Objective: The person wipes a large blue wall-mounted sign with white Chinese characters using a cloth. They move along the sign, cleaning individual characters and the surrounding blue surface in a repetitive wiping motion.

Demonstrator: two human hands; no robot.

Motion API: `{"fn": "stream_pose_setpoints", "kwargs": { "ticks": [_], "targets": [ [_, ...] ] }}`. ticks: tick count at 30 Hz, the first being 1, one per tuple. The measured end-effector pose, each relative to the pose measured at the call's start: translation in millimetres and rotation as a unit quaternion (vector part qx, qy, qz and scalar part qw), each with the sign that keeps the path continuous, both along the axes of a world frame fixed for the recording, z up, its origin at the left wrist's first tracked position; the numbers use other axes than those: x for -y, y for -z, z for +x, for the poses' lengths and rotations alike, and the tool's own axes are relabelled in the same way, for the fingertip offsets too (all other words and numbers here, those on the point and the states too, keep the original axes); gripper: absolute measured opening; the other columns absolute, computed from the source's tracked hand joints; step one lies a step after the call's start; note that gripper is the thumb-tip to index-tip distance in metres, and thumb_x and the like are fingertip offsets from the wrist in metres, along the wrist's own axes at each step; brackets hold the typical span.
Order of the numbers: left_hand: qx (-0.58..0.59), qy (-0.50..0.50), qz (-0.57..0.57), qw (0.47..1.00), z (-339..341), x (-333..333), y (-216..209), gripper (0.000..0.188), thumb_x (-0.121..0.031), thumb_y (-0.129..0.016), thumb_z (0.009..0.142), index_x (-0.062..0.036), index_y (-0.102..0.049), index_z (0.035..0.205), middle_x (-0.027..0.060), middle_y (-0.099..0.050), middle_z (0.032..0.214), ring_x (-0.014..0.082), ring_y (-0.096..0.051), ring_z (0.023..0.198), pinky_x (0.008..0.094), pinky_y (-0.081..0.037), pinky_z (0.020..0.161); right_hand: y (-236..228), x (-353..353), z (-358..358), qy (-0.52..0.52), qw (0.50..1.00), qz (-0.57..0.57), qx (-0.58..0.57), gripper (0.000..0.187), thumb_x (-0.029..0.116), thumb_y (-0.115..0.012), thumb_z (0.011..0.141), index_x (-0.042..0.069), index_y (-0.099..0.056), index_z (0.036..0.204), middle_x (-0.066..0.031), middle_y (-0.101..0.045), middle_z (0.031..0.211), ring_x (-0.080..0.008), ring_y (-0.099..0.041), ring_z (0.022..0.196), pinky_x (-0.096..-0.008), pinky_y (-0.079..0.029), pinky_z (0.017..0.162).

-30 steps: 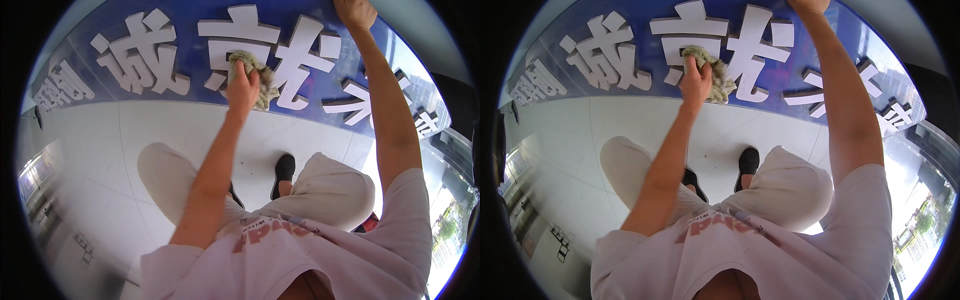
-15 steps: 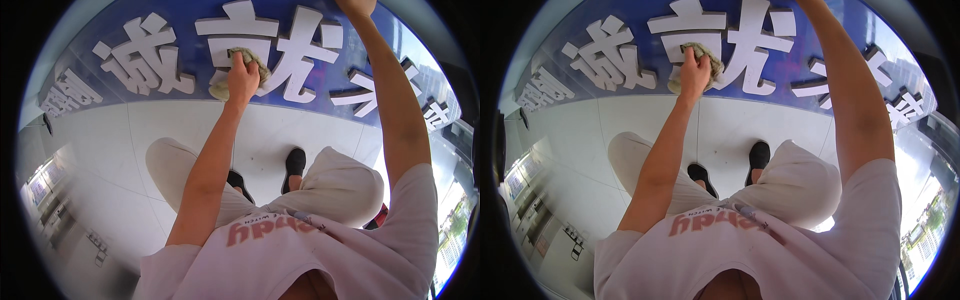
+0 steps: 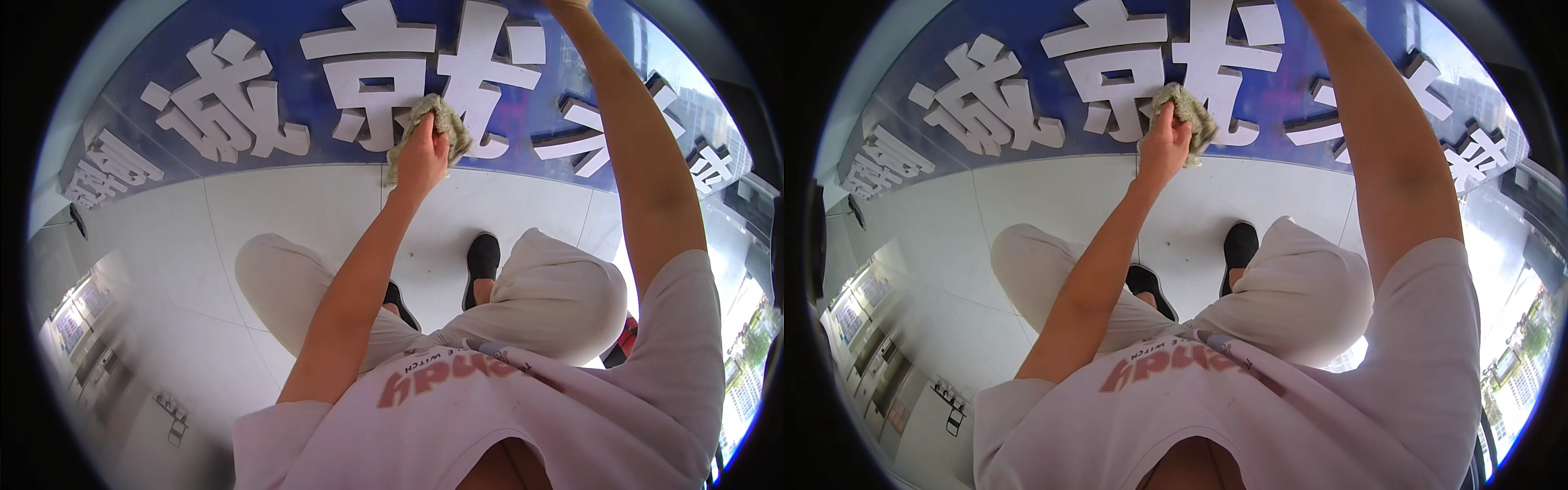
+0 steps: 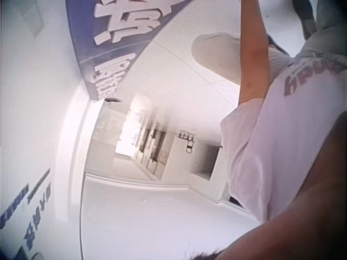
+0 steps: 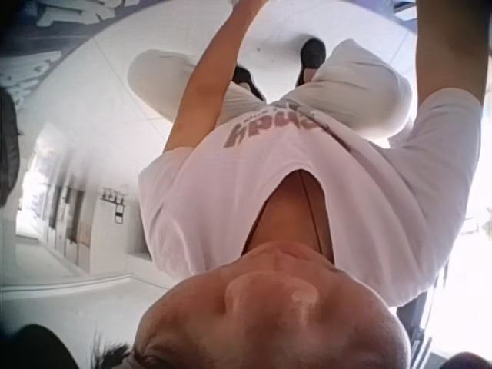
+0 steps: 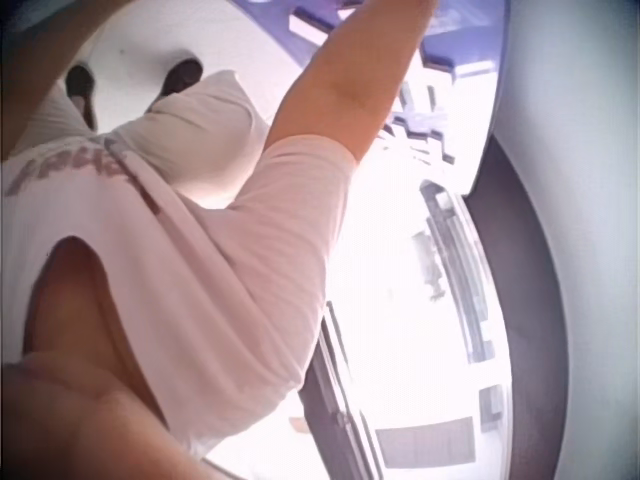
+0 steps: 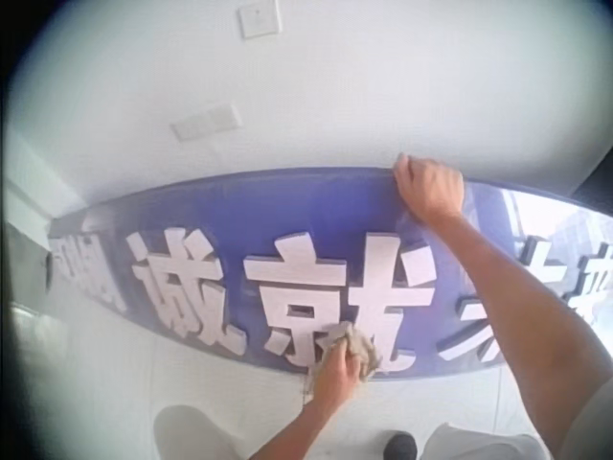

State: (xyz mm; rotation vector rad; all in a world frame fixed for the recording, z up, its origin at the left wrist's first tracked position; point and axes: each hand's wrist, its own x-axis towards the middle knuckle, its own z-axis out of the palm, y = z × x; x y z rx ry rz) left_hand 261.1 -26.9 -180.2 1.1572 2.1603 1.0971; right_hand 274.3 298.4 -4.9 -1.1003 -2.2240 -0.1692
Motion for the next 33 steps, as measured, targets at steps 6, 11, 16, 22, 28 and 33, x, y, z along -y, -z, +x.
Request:
{"fn": "stream_pose_setpoints", "kwargs": {
  "ticks": [6,11,16,22,28,33],
  "targets": [
    [-0.206,0.058,-0.125,0.969,-0.3,17.4,13.4,0.059,-0.024,-0.062,0.088,-0.0033,-0.037,0.136,0.0140,-0.066,0.071,0.0337,-0.067,0.066,0.0453,-0.053,0.057,5.0,0.7,-1.6,0.003,1.000,0.020,-0.008,0.052,0.039,-0.046,0.096,0.004,-0.067,0.064,-0.0195,-0.067,0.072,-0.0412,-0.065,0.067,-0.0515,-0.052,0.066],
    [-0.226,0.099,-0.161,0.956,-34.8,6.0,1.0,0.036,-0.022,-0.058,0.090,-0.0155,-0.047,0.124,0.0110,-0.065,0.066,0.0315,-0.066,0.063,0.0464,-0.050,0.051,8.7,-3.9,-2.2,0.014,1.000,0.022,-0.006,0.051,0.039,-0.047,0.095,0.005,-0.066,0.063,-0.0191,-0.067,0.072,-0.0408,-0.066,0.067,-0.0521,-0.052,0.067],
    [-0.147,-0.055,-0.057,0.986,-7.3,42.4,22.2,0.019,-0.018,-0.056,0.090,-0.0146,-0.058,0.109,0.0147,-0.067,0.086,0.0325,-0.066,0.077,0.0431,-0.052,0.061,7.5,-3.4,-4.1,0.009,0.999,0.042,-0.009,0.048,0.038,-0.049,0.094,0.006,-0.067,0.064,-0.0188,-0.067,0.070,-0.0400,-0.065,0.065,-0.0516,-0.053,0.065],
    [0.191,-0.315,0.049,0.928,-8.0,83.6,18.1,0.032,-0.019,-0.055,0.095,-0.0033,-0.058,0.123,0.0111,-0.068,0.097,0.0221,-0.066,0.085,0.0344,-0.052,0.076,10.8,-4.8,8.1,0.005,0.999,0.050,-0.006,0.047,0.038,-0.049,0.095,0.006,-0.067,0.067,-0.0189,-0.066,0.070,-0.0410,-0.065,0.064,-0.0520,-0.052,0.063],
    [0.033,-0.269,0.139,0.953,-31.2,36.0,-6.4,0.049,-0.021,-0.061,0.094,0.0042,-0.047,0.133,0.0174,-0.056,0.126,0.0264,-0.055,0.112,0.0377,-0.046,0.095,7.8,-6.9,0.5,0.002,0.999,0.045,-0.007,0.047,0.041,-0.049,0.096,0.006,-0.067,0.070,-0.0203,-0.066,0.071,-0.0430,-0.064,0.068,-0.0535,-0.051,0.064],
    [-0.048,-0.217,0.025,0.975,-20.3,65.6,30.5,0.058,-0.023,-0.064,0.091,0.0033,-0.041,0.137,0.0232,-0.051,0.132,0.0371,-0.051,0.120,0.0423,-0.040,0.102,4.9,-5.6,-0.9,0.017,1.000,0.022,0.012,0.048,0.043,-0.047,0.097,0.006,-0.068,0.076,-0.0222,-0.066,0.076,-0.0444,-0.064,0.071,-0.0538,-0.051,0.067]
  ]
}}
